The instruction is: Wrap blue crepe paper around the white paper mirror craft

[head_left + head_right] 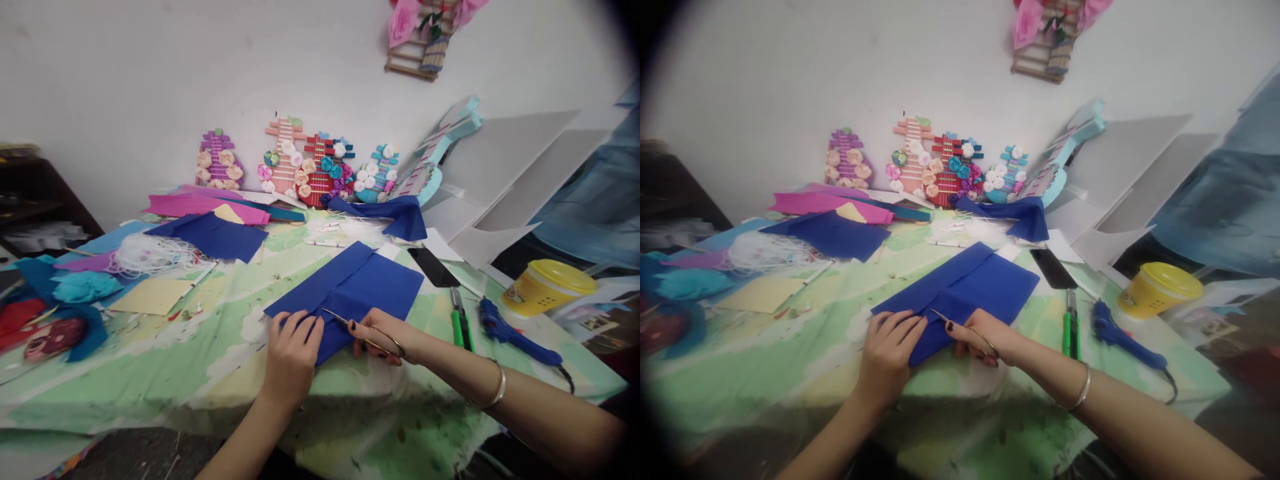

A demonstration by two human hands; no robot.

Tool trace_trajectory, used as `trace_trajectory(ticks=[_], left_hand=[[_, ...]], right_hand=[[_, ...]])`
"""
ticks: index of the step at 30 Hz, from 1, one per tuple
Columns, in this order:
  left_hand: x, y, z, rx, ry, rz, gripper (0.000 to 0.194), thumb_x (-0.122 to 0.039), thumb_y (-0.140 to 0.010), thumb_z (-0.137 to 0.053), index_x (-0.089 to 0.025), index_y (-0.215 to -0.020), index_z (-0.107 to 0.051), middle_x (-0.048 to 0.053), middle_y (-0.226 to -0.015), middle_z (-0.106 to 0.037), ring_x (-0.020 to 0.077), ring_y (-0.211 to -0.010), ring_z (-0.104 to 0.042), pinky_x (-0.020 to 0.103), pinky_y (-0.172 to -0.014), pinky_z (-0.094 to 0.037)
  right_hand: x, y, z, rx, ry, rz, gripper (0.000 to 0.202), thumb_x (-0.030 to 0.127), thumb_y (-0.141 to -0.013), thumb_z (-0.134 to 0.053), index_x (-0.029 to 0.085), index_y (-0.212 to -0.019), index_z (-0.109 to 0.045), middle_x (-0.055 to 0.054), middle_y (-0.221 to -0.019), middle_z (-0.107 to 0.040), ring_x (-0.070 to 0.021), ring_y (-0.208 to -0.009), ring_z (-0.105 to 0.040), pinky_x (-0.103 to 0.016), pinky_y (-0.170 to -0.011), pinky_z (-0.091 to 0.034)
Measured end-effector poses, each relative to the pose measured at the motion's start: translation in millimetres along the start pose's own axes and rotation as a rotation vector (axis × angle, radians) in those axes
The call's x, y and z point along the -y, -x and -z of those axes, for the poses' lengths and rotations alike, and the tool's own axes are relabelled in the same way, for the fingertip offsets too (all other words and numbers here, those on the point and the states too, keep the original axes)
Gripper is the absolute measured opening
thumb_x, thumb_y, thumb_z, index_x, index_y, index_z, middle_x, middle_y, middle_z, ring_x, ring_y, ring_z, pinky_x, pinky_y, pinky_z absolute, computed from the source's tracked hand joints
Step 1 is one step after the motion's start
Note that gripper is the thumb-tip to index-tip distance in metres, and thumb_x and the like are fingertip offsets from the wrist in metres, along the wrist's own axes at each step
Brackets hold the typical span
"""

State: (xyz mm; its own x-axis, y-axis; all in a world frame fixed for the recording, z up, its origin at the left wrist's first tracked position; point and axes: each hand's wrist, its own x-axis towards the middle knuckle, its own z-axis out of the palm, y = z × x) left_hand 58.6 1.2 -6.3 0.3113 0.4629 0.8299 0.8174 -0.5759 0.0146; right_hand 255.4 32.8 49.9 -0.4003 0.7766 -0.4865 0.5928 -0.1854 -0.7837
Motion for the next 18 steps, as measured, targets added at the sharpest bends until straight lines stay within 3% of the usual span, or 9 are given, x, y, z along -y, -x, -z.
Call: trace_trajectory(ticks=[5, 8, 15, 18], left_hand=[[4.3, 2.5, 5.2, 0.05, 0.129, 0.014, 0.04, -0.001, -0.084, -0.036, -0.011, -0.111, -0.063, 0.011, -0.101, -0.07, 0.0293, -0.1, -0.06, 0.051, -0.086, -0.039], [9.9, 1.4, 9.4, 0.082, 0.28, 0.081, 0.045, -0.001, -0.08, -0.038, -0.016, -0.115, -0.061, 0.008, -0.109, -0.068, 0.0262, -0.107, -0.058, 0.047, -0.09, -0.041], [29.4, -21.8, 15.4, 0.092, 0.615, 0.63, 0.03, -0.013, -0.074, -0.048, -0.015, -0.095, -0.069, 0.005, -0.091, -0.073, 0.0205, -0.083, -0.067, 0.031, -0.077, -0.051], [34.8, -34.3, 17.4, 0.093, 0.688, 0.736, 0.023, -0.021, -0.077, -0.052, -0.014, -0.089, -0.07, 0.004, -0.086, -0.072, 0.0195, -0.079, -0.066, 0.028, -0.072, -0.05]], right_hand=[[-0.2, 3.4, -0.6, -0.039, -0.001, -0.027, 0.066, 0.074, -0.074, -0.048, 0.011, -0.061, -0.065, 0.005, -0.034, -0.037, -0.0047, -0.023, -0.03, -0.018, -0.026, -0.023], [1.4, 5.8, 2.6, -0.02, -0.011, -0.041, 0.072, 0.076, -0.077, -0.039, 0.01, -0.065, -0.067, 0.004, -0.037, -0.041, -0.0058, -0.026, -0.036, -0.018, -0.03, -0.029], [-0.5, 15.7, 11.0, 0.103, -0.08, -0.026, 0.082, 0.08, -0.077, -0.03, 0.008, -0.072, -0.068, 0.001, -0.039, -0.045, -0.0082, -0.028, -0.041, -0.02, -0.032, -0.034], [-0.5, 18.2, 11.9, 0.123, -0.061, -0.044, 0.082, 0.081, -0.077, -0.029, 0.009, -0.072, -0.068, 0.001, -0.039, -0.046, -0.0084, -0.029, -0.042, -0.02, -0.032, -0.034]])
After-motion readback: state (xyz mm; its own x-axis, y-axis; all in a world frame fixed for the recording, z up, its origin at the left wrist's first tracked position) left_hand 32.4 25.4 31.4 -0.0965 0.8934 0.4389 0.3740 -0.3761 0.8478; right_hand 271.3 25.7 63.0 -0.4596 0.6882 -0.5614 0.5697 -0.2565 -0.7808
